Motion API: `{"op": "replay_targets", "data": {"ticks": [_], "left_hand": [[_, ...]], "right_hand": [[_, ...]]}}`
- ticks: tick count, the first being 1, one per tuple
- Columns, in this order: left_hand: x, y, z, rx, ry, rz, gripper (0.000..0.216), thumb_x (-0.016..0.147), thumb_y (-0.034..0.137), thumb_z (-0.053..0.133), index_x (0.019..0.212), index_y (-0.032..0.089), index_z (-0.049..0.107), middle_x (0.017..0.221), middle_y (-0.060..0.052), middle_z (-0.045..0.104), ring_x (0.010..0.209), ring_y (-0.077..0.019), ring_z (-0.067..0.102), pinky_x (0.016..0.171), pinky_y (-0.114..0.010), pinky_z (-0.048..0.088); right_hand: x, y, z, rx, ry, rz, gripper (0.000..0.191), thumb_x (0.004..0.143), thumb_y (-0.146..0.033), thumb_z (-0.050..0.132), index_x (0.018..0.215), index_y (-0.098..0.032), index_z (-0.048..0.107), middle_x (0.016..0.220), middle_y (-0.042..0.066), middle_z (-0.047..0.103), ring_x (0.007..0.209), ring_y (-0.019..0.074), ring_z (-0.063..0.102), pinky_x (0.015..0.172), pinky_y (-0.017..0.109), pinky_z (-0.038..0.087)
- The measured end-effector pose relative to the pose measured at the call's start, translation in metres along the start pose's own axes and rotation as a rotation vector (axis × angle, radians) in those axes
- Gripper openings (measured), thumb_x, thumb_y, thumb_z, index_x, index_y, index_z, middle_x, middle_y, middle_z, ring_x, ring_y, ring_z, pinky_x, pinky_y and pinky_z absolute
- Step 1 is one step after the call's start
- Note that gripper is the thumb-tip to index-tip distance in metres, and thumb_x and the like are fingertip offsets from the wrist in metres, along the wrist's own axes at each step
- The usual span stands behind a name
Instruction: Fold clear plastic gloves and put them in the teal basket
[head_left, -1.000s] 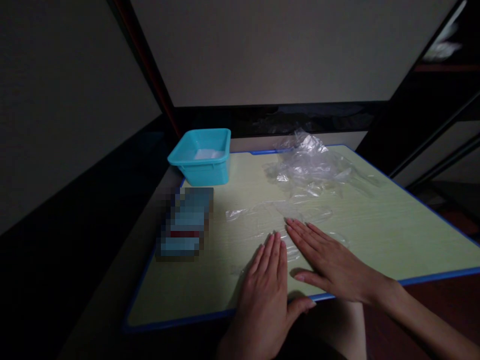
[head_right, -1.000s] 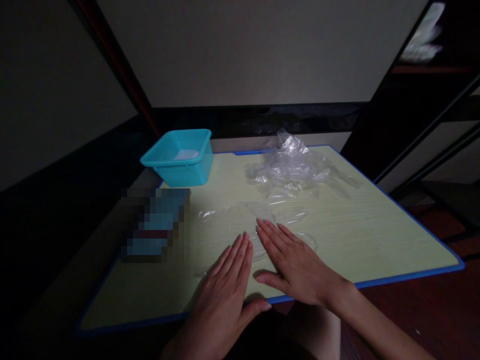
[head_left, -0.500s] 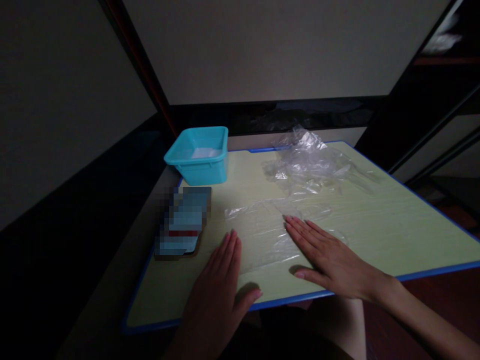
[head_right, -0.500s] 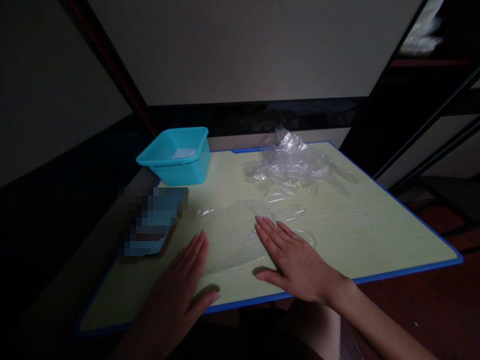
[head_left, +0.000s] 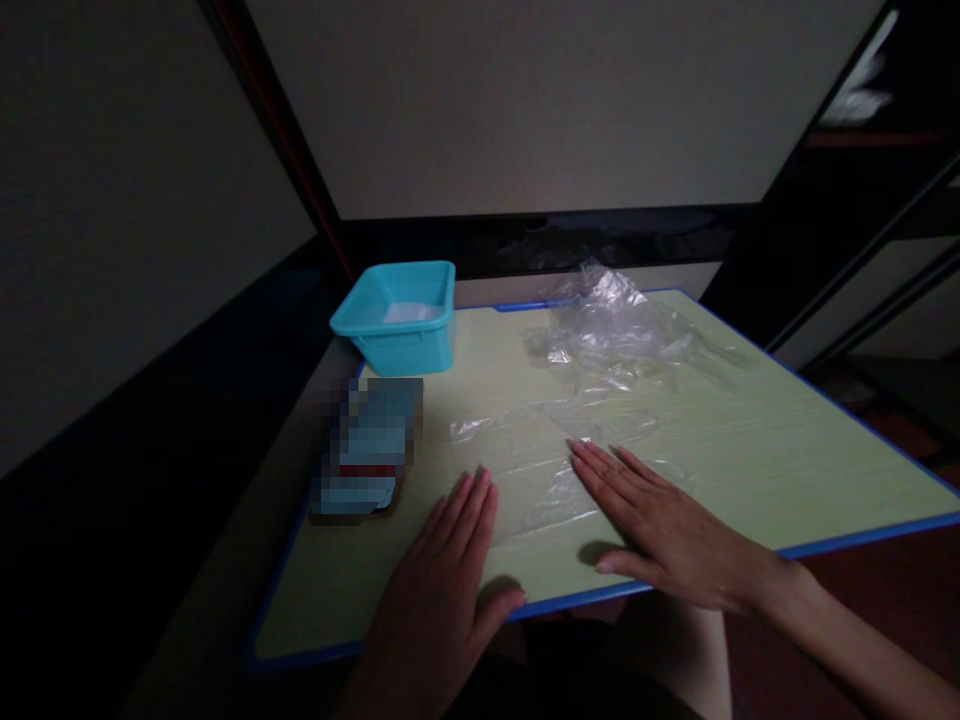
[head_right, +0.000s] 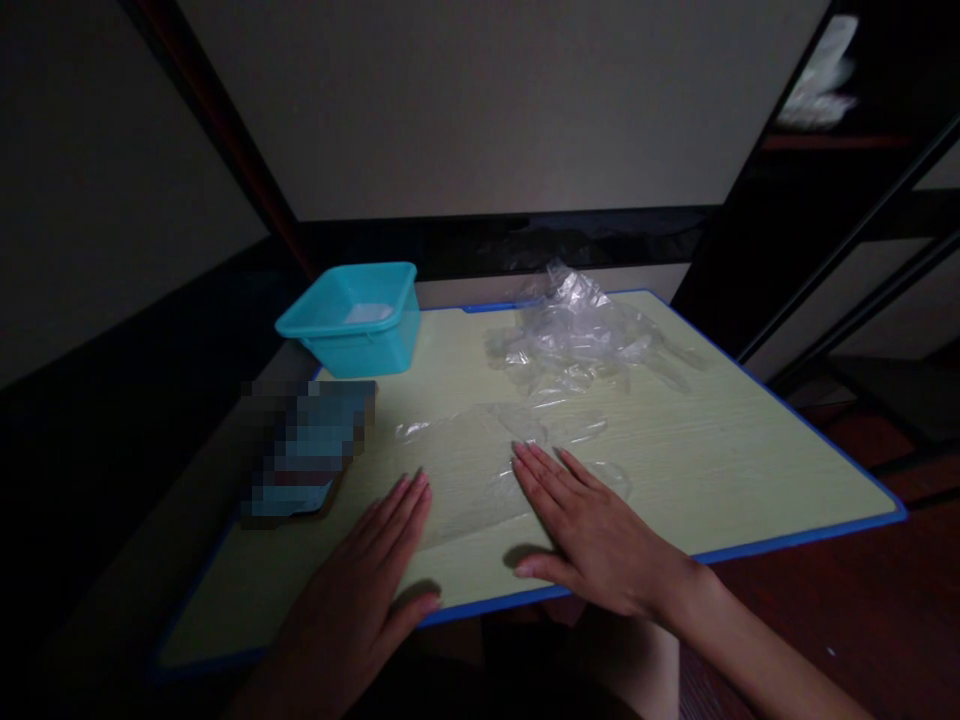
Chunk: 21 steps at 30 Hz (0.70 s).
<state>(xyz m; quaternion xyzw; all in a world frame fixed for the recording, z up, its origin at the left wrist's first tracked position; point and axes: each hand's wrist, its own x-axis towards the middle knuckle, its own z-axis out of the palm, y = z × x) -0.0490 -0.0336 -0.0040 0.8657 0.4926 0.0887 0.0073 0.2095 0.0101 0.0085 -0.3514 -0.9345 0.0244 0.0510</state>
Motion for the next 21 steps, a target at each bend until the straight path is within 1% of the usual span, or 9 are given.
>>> {"op": "replay_targets", "data": {"ticks": [4, 9, 13, 17, 21], "left_hand": [[-0.0002, 0.0002, 0.0032, 0.023, 0.029, -0.005, 0.072, 0.081, 0.042, 0.047, 0.137, 0.012, 0.014, 0.144, -0.012, 0.020, 0.130, -0.0251, 0.020, 0.101, -0.042, 0.034], [-0.0018, 0.0001, 0.0062, 0.018, 0.087, -0.030, 0.074, 0.081, 0.043, 0.048, 0.138, 0.012, 0.011, 0.143, -0.015, 0.020, 0.129, -0.0272, 0.022, 0.099, -0.043, 0.035], [-0.0025, 0.0002, 0.0052, -0.021, 0.080, -0.038, 0.075, 0.081, 0.041, 0.049, 0.138, 0.012, 0.010, 0.143, -0.017, 0.018, 0.130, -0.0288, 0.021, 0.099, -0.045, 0.035], [-0.0036, -0.0014, 0.0026, -0.068, 0.078, -0.046, 0.075, 0.080, 0.037, 0.050, 0.139, 0.014, 0.010, 0.145, -0.013, 0.016, 0.131, -0.0279, 0.019, 0.101, -0.044, 0.033], [-0.0049, -0.0030, -0.0013, -0.103, 0.034, -0.003, 0.070, 0.084, 0.034, 0.046, 0.139, 0.018, 0.005, 0.145, -0.009, 0.017, 0.132, -0.0244, 0.017, 0.103, -0.044, 0.030]], "right_hand": [[-0.0004, 0.0006, 0.0010, 0.004, 0.005, 0.014, 0.079, 0.084, -0.057, 0.034, 0.139, -0.008, 0.007, 0.144, 0.014, 0.010, 0.132, 0.0253, 0.011, 0.107, 0.044, 0.019], [0.0001, -0.0007, 0.0013, 0.011, 0.010, 0.020, 0.077, 0.084, -0.056, 0.035, 0.139, -0.009, 0.007, 0.144, 0.014, 0.010, 0.132, 0.0252, 0.012, 0.106, 0.044, 0.020], [-0.0007, -0.0007, 0.0025, 0.030, 0.035, 0.042, 0.078, 0.084, -0.054, 0.037, 0.139, -0.009, 0.006, 0.144, 0.014, 0.011, 0.132, 0.0258, 0.012, 0.106, 0.045, 0.021], [-0.0023, -0.0017, 0.0012, 0.062, 0.091, 0.115, 0.071, 0.087, -0.047, 0.037, 0.140, -0.012, 0.007, 0.144, 0.013, 0.014, 0.132, 0.0255, 0.014, 0.105, 0.047, 0.022], [-0.0034, -0.0021, -0.0008, 0.082, 0.115, 0.179, 0.061, 0.088, -0.041, 0.037, 0.139, -0.014, 0.017, 0.142, 0.011, 0.023, 0.131, 0.0236, 0.020, 0.106, 0.048, 0.021]]}}
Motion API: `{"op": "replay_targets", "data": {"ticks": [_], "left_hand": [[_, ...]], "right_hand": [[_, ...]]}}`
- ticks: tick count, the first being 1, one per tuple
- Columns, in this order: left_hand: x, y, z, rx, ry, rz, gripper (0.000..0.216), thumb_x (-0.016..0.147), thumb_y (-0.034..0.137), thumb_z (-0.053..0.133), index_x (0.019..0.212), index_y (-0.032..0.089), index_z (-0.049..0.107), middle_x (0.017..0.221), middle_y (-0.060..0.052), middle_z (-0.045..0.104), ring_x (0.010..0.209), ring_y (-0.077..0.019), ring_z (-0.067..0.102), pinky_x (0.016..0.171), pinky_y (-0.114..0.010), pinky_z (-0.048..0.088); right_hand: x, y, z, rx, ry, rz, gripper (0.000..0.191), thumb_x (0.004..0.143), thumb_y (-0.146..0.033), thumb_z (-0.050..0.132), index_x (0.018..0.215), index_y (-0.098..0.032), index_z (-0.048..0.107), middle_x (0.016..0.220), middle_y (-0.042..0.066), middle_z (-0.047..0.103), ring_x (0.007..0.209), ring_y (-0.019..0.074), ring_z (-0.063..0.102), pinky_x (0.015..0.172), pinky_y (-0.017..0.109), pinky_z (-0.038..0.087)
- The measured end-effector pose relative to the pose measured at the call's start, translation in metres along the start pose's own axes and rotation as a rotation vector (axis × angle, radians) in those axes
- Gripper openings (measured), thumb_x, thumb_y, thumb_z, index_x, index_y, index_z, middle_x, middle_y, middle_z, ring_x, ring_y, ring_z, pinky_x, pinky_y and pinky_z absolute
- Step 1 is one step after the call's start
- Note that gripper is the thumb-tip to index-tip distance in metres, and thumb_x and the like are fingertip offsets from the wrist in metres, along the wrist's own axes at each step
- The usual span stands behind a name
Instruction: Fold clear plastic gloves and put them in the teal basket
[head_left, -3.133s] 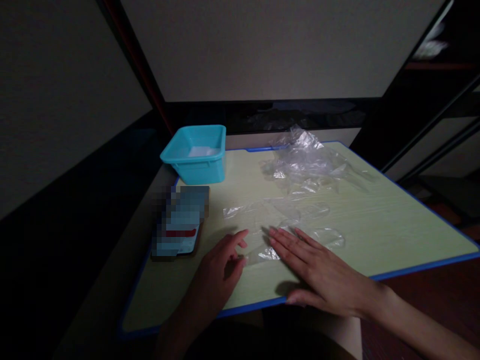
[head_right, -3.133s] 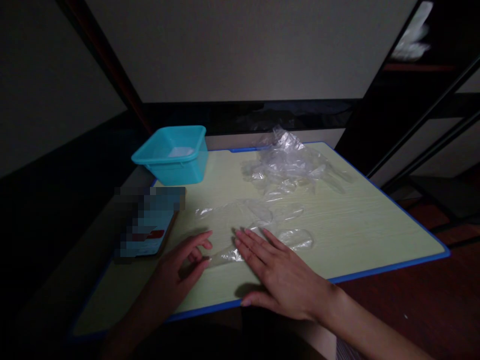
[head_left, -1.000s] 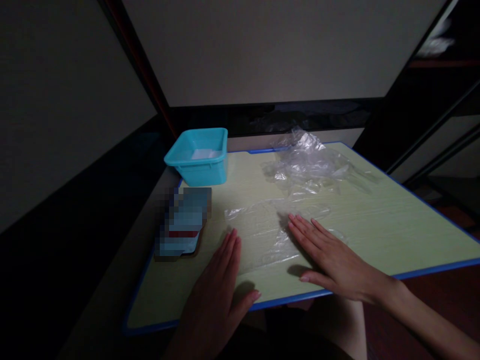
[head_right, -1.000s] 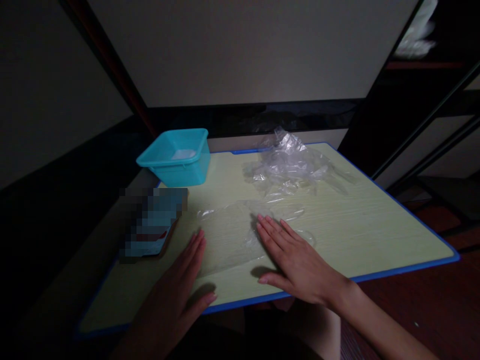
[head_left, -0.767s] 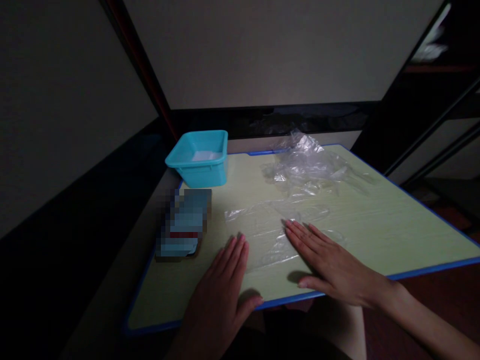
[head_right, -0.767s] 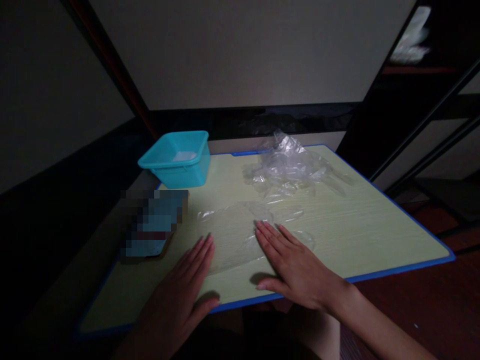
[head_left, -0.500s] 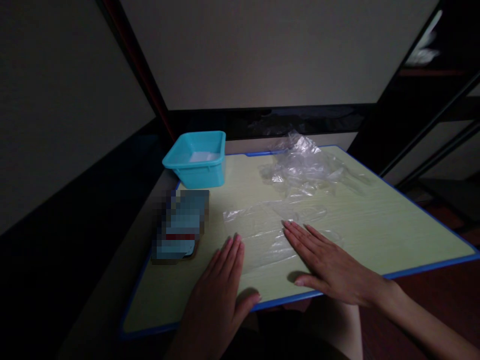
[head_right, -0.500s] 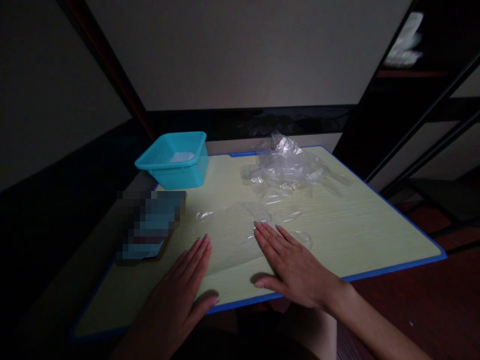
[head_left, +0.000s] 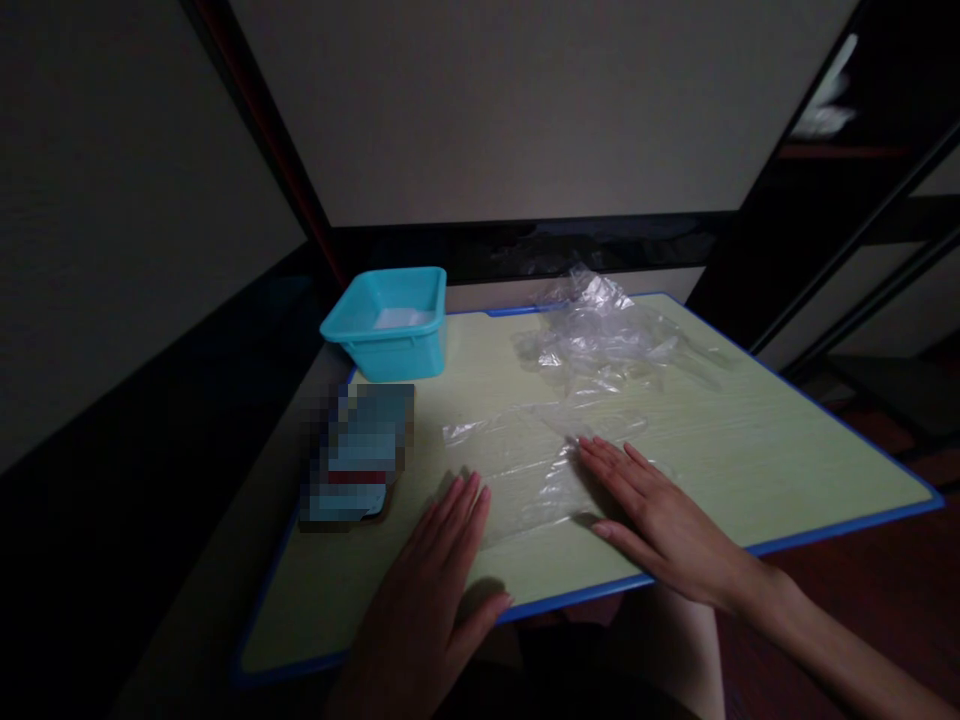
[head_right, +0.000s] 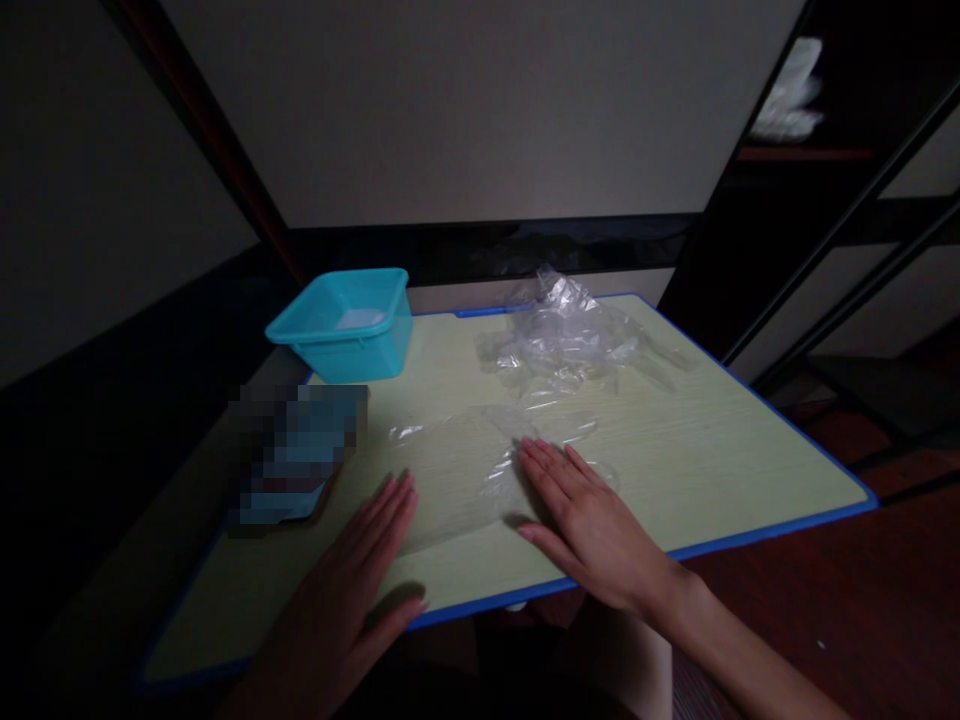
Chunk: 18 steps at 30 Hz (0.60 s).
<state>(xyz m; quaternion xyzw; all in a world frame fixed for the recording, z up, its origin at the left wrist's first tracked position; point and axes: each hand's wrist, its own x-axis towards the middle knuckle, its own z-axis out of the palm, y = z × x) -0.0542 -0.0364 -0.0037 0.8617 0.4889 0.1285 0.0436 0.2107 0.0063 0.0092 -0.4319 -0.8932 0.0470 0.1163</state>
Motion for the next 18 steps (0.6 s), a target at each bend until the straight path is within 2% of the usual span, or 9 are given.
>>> {"op": "replay_targets", "data": {"ticks": [5, 12, 18], "left_hand": [[0.003, 0.000, -0.006, -0.028, -0.043, 0.042, 0.068, 0.087, 0.034, 0.043, 0.139, 0.019, 0.002, 0.144, -0.009, 0.021, 0.131, -0.0222, 0.019, 0.103, -0.046, 0.029], [0.023, 0.003, -0.010, -0.087, -0.087, 0.131, 0.065, 0.085, 0.031, 0.048, 0.138, 0.021, 0.012, 0.141, -0.006, 0.029, 0.131, -0.0201, 0.022, 0.105, -0.048, 0.025], [0.024, 0.005, -0.009, -0.113, -0.063, 0.155, 0.062, 0.084, 0.028, 0.049, 0.137, 0.021, 0.017, 0.139, -0.007, 0.033, 0.129, -0.0210, 0.027, 0.105, -0.048, 0.025]], "right_hand": [[0.001, 0.007, 0.000, 0.051, 0.061, 0.069, 0.052, 0.089, -0.040, 0.038, 0.134, -0.015, 0.030, 0.138, 0.012, 0.035, 0.127, 0.0224, 0.030, 0.104, 0.048, 0.025], [0.015, 0.024, -0.011, 0.119, 0.075, 0.097, 0.051, 0.089, -0.040, 0.035, 0.134, -0.019, 0.027, 0.132, 0.011, 0.043, 0.126, 0.0244, 0.032, 0.103, 0.052, 0.025], [0.041, 0.035, -0.015, 0.200, 0.045, 0.063, 0.043, 0.090, -0.044, 0.032, 0.125, -0.019, 0.037, 0.127, 0.011, 0.048, 0.119, 0.0234, 0.043, 0.103, 0.049, 0.027]]}}
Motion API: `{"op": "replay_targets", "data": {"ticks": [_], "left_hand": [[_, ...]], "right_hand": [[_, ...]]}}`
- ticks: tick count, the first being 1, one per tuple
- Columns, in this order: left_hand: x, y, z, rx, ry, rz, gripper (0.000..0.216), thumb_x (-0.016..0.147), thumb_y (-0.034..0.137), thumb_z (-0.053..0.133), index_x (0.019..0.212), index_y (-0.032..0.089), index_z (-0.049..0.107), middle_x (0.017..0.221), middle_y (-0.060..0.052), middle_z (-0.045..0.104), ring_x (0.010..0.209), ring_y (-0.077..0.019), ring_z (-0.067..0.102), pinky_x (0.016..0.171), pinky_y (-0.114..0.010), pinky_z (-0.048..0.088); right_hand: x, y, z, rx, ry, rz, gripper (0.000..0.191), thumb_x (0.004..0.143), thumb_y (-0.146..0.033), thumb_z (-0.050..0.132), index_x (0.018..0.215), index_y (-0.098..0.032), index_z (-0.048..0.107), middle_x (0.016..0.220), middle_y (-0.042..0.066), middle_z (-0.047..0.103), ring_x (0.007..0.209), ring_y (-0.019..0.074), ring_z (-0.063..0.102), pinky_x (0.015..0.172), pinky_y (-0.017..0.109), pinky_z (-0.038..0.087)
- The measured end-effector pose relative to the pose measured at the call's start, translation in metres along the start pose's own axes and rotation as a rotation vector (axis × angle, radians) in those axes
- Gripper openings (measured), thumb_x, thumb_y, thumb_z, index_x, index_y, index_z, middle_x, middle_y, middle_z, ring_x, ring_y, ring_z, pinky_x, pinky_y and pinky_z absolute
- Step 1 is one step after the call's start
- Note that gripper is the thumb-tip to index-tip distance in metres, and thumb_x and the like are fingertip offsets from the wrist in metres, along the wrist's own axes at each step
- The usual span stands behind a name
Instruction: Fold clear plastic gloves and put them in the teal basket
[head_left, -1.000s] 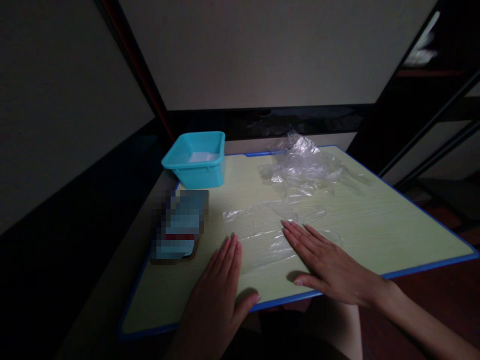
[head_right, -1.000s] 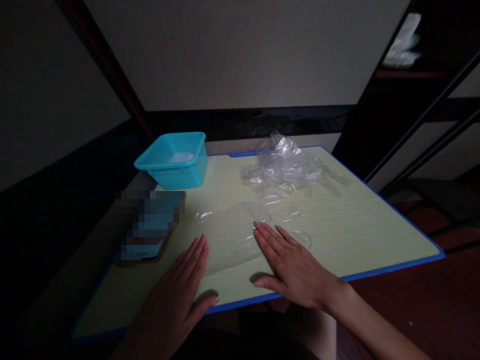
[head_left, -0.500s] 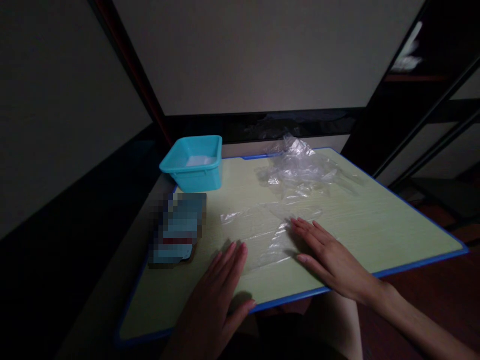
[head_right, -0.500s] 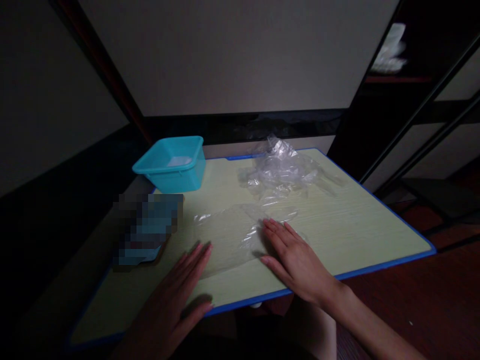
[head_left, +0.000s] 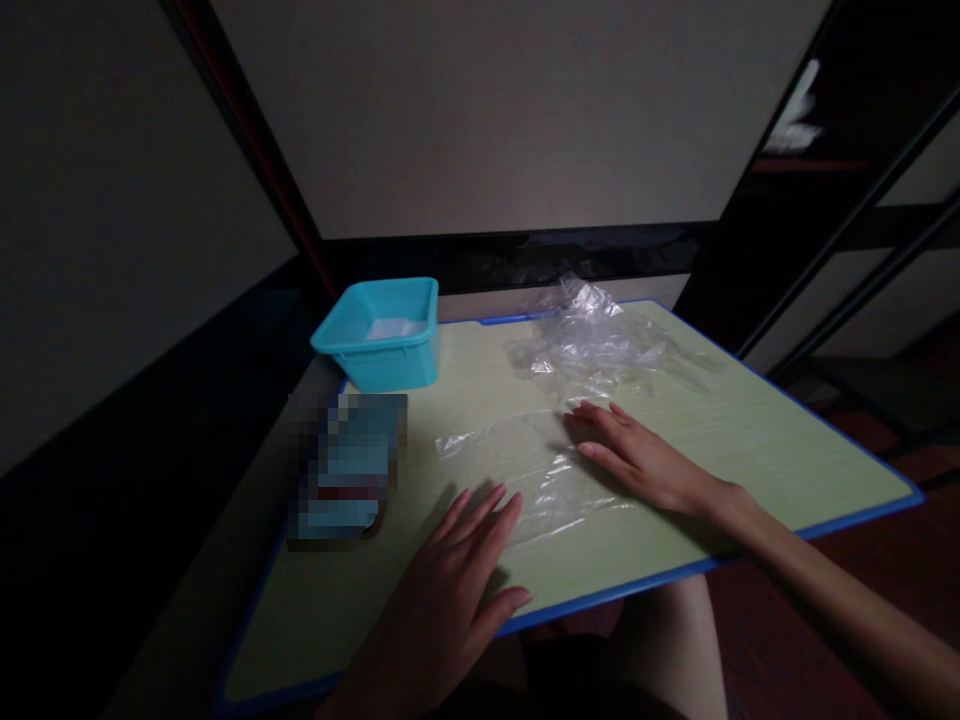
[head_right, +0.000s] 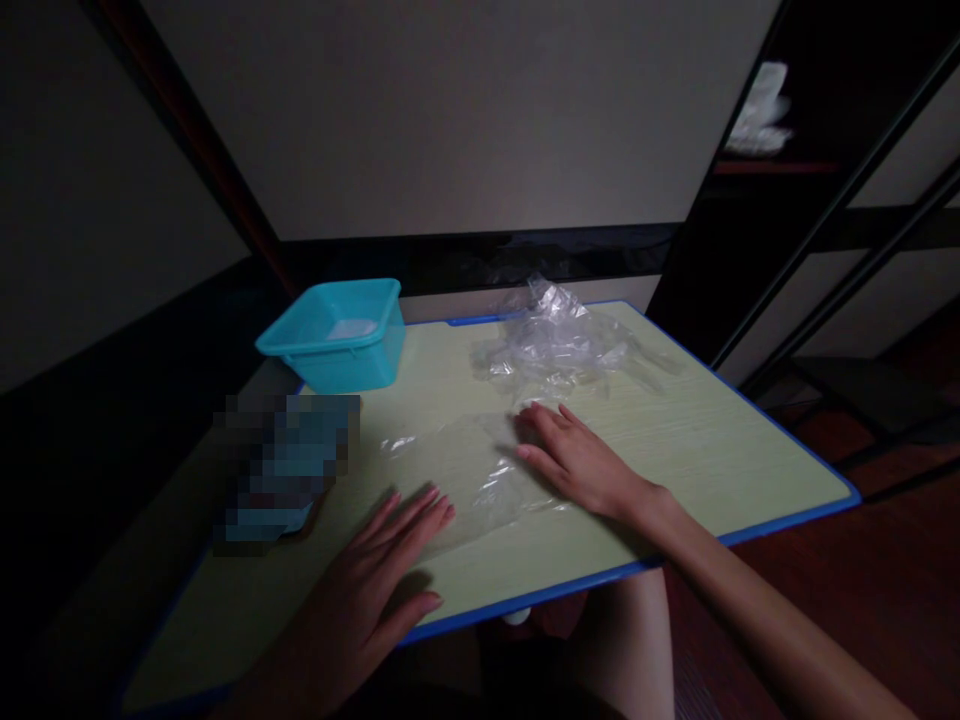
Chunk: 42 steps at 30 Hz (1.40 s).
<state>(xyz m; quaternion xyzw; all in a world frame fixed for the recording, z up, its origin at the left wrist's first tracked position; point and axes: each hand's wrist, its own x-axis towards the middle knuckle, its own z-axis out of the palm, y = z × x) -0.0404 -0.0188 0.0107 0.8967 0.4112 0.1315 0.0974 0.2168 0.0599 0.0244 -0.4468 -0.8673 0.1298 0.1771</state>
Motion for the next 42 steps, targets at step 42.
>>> {"op": "replay_targets", "data": {"ticks": [42], "left_hand": [[-0.001, -0.029, -0.006, -0.262, 0.167, -0.276, 0.038, 0.092, 0.029, 0.032, 0.130, 0.029, 0.032, 0.124, 0.002, 0.053, 0.117, -0.0158, 0.046, 0.098, -0.035, 0.039]], "right_hand": [[0.027, -0.001, 0.004, 1.184, -0.328, -0.082, 0.054, 0.087, -0.056, 0.024, 0.115, -0.013, 0.043, 0.100, 0.014, 0.061, 0.094, 0.0187, 0.059, 0.086, 0.039, 0.044]]}}
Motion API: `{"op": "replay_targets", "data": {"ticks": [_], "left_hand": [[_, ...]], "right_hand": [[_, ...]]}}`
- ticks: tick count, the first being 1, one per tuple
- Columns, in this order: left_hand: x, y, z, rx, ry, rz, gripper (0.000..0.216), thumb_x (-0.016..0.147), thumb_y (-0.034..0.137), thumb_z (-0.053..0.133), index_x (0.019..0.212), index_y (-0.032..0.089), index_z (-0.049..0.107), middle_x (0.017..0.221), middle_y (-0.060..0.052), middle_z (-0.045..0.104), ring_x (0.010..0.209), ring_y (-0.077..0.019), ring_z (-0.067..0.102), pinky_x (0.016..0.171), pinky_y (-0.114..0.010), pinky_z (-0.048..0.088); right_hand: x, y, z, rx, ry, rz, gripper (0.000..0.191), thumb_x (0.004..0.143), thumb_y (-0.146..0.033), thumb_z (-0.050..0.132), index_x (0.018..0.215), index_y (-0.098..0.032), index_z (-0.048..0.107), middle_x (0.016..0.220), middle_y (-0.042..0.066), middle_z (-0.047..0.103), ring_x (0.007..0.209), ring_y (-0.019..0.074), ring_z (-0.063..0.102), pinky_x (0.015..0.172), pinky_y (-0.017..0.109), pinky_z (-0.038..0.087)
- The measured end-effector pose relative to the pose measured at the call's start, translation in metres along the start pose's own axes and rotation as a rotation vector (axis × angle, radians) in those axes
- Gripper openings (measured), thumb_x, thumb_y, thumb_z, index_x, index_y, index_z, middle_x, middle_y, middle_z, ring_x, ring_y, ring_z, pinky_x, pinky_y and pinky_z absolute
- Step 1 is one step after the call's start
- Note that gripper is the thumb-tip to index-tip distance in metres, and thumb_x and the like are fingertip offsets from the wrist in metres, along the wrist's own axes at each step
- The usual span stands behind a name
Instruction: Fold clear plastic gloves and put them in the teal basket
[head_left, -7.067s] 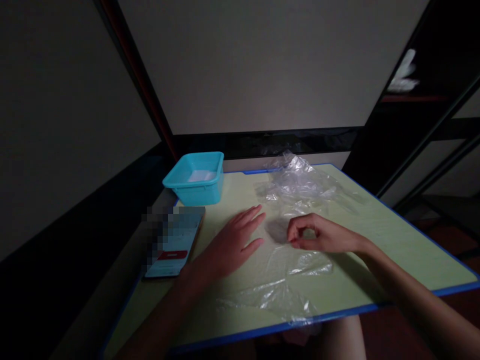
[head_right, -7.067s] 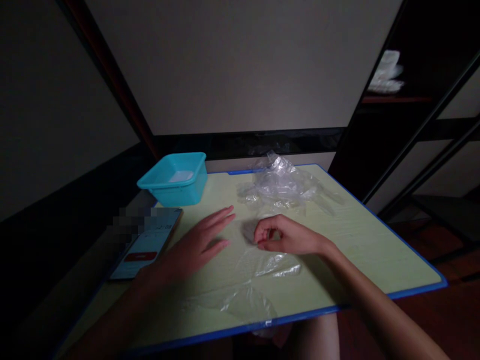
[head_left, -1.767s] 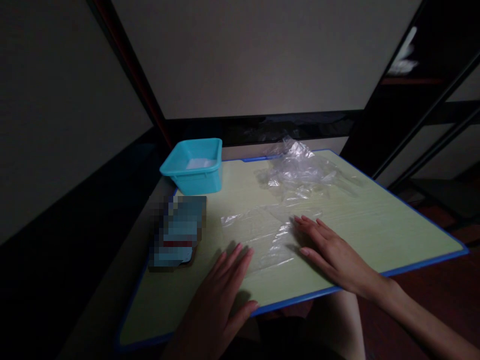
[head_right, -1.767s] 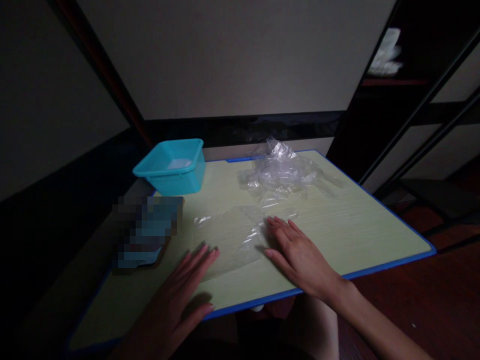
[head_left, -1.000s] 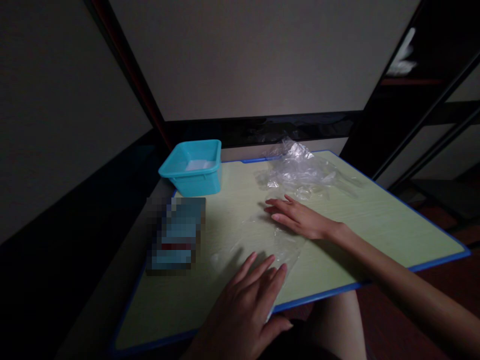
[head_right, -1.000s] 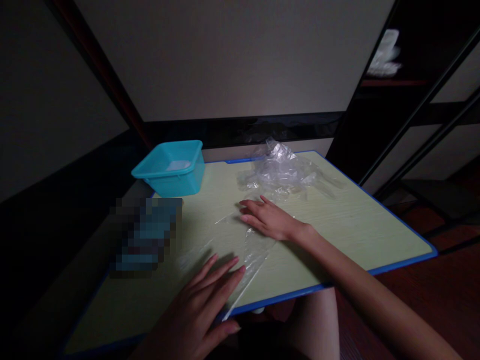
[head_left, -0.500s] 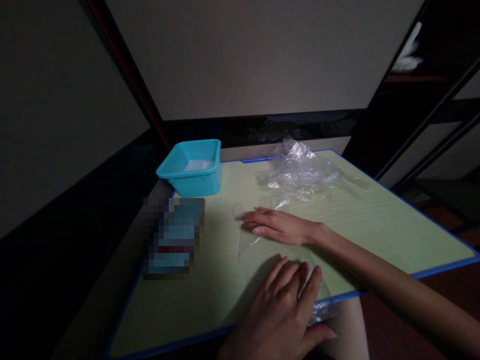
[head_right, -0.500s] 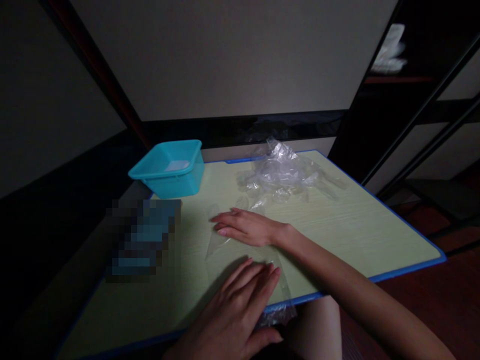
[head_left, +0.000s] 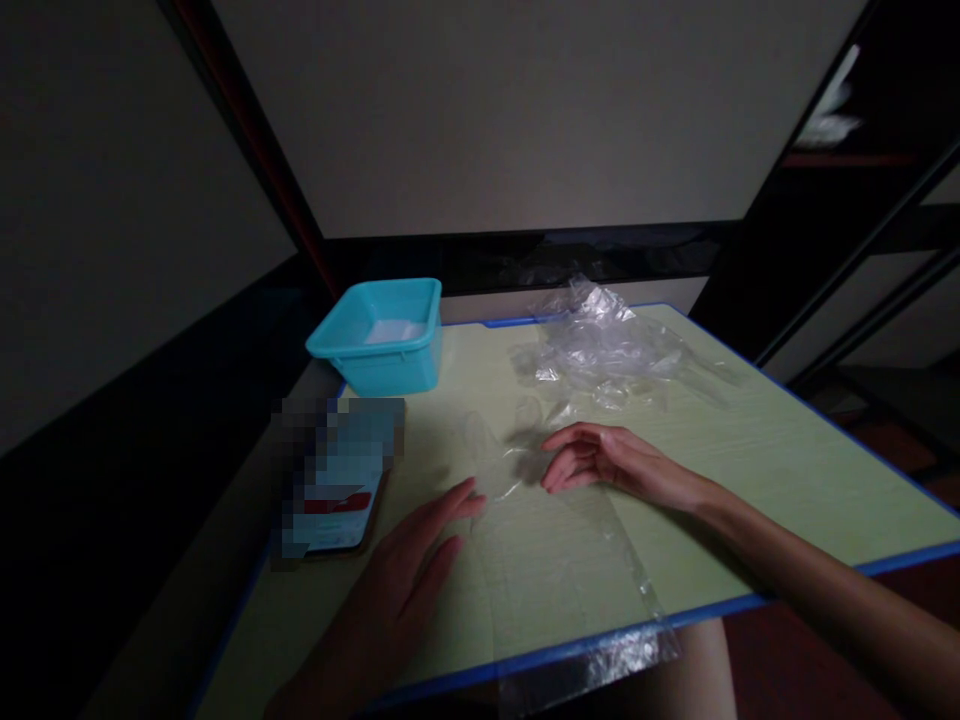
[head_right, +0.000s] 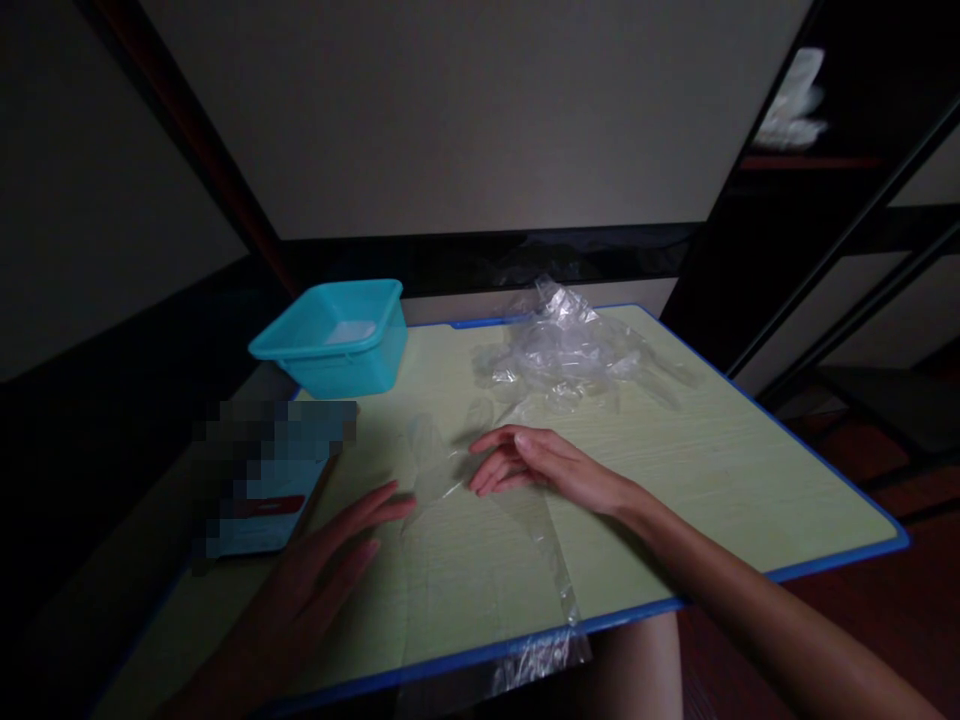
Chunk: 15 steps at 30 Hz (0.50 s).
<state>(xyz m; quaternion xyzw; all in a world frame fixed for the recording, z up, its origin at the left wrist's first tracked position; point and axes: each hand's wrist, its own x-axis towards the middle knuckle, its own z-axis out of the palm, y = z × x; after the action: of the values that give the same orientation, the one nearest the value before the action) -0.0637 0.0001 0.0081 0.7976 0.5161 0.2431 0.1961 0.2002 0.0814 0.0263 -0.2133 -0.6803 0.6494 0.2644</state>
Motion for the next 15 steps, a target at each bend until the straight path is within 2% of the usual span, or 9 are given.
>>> {"op": "replay_targets", "data": {"ticks": [4, 8, 12, 15], "left_hand": [[-0.001, 0.000, 0.006, -0.048, -0.037, -0.025, 0.041, 0.091, 0.029, 0.034, 0.131, 0.029, 0.030, 0.120, 0.002, 0.057, 0.113, -0.0158, 0.050, 0.097, -0.034, 0.039], [-0.003, -0.004, 0.007, -0.095, -0.045, -0.047, 0.041, 0.090, 0.029, 0.036, 0.131, 0.031, 0.030, 0.120, 0.003, 0.056, 0.113, -0.0155, 0.050, 0.098, -0.034, 0.038], [-0.004, -0.001, -0.002, -0.180, -0.045, -0.109, 0.039, 0.089, 0.034, 0.038, 0.129, 0.032, 0.036, 0.125, 0.004, 0.052, 0.119, -0.0163, 0.043, 0.101, -0.035, 0.033], [0.003, 0.007, -0.013, -0.319, -0.025, -0.127, 0.035, 0.089, 0.040, 0.037, 0.122, 0.031, 0.046, 0.123, 0.004, 0.054, 0.119, -0.0171, 0.043, 0.103, -0.036, 0.030]], "right_hand": [[0.003, 0.014, 0.001, 0.150, 0.021, 0.023, 0.053, 0.085, -0.055, 0.035, 0.112, -0.012, 0.048, 0.094, 0.013, 0.063, 0.089, 0.0179, 0.060, 0.083, 0.036, 0.045], [0.003, 0.016, 0.000, 0.215, 0.038, 0.031, 0.050, 0.084, -0.053, 0.040, 0.111, -0.012, 0.050, 0.092, 0.013, 0.063, 0.087, 0.0173, 0.060, 0.082, 0.034, 0.045], [0.003, 0.012, -0.003, 0.265, 0.068, -0.022, 0.051, 0.082, -0.056, 0.042, 0.110, -0.015, 0.051, 0.088, 0.010, 0.064, 0.084, 0.0175, 0.060, 0.079, 0.034, 0.046], [0.004, 0.008, -0.004, 0.274, 0.100, -0.054, 0.049, 0.080, -0.057, 0.043, 0.106, -0.017, 0.053, 0.079, 0.006, 0.063, 0.076, 0.0158, 0.060, 0.072, 0.032, 0.047]]}}
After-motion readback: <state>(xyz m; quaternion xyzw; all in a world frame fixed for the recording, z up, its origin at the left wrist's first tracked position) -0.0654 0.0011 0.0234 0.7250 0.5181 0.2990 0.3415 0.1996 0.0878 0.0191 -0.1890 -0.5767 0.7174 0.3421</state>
